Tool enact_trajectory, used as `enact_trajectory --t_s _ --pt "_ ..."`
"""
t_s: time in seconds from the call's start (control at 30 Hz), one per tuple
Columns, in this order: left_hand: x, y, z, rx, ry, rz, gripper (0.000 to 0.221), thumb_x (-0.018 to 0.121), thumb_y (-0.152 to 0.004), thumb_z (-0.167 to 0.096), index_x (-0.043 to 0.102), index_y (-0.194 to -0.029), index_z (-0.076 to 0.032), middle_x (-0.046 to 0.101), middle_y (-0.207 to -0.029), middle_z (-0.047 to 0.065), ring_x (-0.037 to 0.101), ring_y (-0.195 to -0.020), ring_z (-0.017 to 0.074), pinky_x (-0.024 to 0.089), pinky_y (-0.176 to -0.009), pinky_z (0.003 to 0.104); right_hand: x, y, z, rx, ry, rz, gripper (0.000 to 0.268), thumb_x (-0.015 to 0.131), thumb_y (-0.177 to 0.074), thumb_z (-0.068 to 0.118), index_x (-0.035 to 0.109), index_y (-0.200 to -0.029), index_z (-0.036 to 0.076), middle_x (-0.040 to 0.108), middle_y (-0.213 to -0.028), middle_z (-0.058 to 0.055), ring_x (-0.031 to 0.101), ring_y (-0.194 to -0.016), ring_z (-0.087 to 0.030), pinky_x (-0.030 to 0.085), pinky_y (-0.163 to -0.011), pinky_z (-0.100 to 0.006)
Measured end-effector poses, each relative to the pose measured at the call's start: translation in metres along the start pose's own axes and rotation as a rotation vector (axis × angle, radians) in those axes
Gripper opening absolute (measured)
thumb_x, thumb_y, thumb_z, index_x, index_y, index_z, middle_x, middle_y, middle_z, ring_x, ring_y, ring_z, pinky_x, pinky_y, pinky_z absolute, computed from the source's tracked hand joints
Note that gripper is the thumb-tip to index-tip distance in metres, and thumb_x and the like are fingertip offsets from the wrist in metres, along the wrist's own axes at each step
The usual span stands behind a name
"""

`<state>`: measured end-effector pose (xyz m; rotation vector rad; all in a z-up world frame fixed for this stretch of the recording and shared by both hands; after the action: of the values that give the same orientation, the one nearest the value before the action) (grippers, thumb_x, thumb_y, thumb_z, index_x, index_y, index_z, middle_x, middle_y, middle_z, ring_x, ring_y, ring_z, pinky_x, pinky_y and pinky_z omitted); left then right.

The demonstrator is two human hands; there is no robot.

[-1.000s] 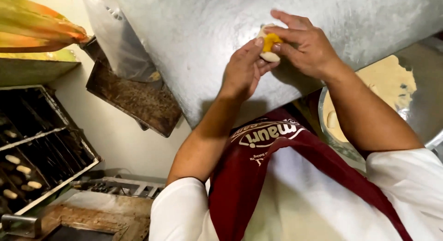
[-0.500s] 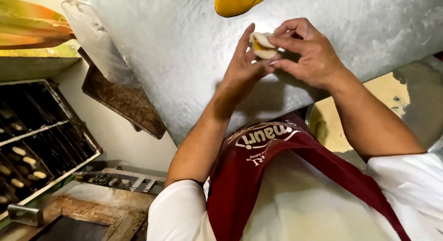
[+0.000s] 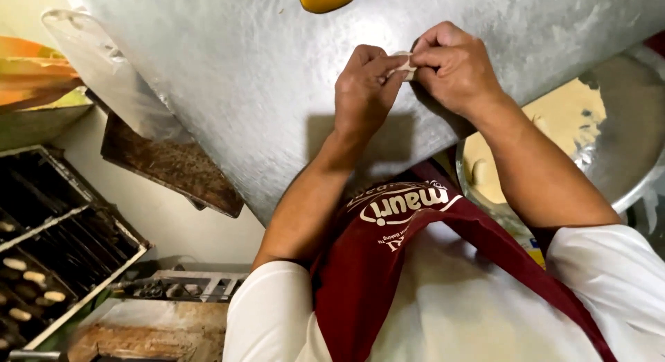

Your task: Shaping and filling small dough balls by hand on a metal workbench

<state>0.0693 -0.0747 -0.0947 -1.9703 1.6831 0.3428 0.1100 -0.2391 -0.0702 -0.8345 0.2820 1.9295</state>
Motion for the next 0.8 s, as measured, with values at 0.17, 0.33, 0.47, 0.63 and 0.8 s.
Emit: enact_trajectory --t_s 0.17,0.33,0.47,0.63,0.8 --pt "0.021 -0.004 0.009 0.017 -0.049 0.074 0.014 0.068 -0.091 -0.015 0.079 -0.097 -0.009 0.062 -0.096 0.004 0.065 -0.076 0.0219 0.056 -0.058 0.039 -0.011 0.015 0.009 0.034 -0.04 -0.089 0.024 0.073 -0.093 -0.016 0.08 -0.113 -0.004 0.073 -0.111 -0.017 0.07 -0.095 -0.025 0.055 -0.084 -0.031" --pt "0.005 0.023 -0.034 0.25 -0.082 0.048 0.026 0.054 -0.094 0.005 0.061 -0.119 0.011 0.063 -0.109 0.026 0.068 -0.1 0.0381 0.062 -0.087 0.043 0.007 -0.002 -0.002 -0.079 0.041 -0.158 0.023 0.085 -0.089 -0.01 0.078 -0.109 -0.002 0.073 -0.097 -0.011 0.066 -0.085 -0.021 0.052 -0.077 -0.032" --pt "0.031 0.063 -0.048 0.35 -0.679 0.395 0.074 0.066 -0.104 -0.047 0.044 -0.148 0.009 0.046 -0.153 0.031 0.044 -0.147 0.0445 0.034 -0.127 0.049 0.009 -0.015 0.002 -0.105 0.297 -0.011 0.041 0.076 -0.091 0.003 0.078 -0.132 0.003 0.078 -0.112 -0.009 0.072 -0.097 -0.026 0.055 -0.089 -0.036" --pt "0.045 0.059 -0.045 0.271 -0.653 0.3 0.077 0.068 -0.101 -0.048 0.044 -0.148 0.008 0.048 -0.153 0.027 0.051 -0.144 0.0433 0.047 -0.12 0.052 -0.001 -0.037 0.01 -0.146 0.465 0.064 0.034 0.078 -0.104 0.017 0.076 -0.138 0.013 0.073 -0.095 0.0 0.067 -0.08 -0.018 0.052 -0.07 -0.033" --pt "0.037 0.055 -0.054 0.306 -0.648 0.122 0.059 0.091 -0.071 -0.046 0.067 -0.099 -0.001 0.071 -0.1 0.02 0.064 -0.111 0.0388 0.049 -0.103 0.046 0.047 -0.073 0.027 -0.702 0.685 -0.203 0.013 0.066 -0.101 0.009 0.065 -0.094 0.02 0.052 -0.08 0.002 0.048 -0.062 -0.017 0.037 -0.053 -0.033"
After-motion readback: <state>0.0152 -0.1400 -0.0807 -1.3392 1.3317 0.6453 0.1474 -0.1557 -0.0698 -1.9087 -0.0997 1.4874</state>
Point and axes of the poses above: each hand's wrist, its own y-axis away from the middle knuckle, its own x-axis out of the palm, z = x × y, the point moved 5 cm from there along -y, towards the middle knuckle
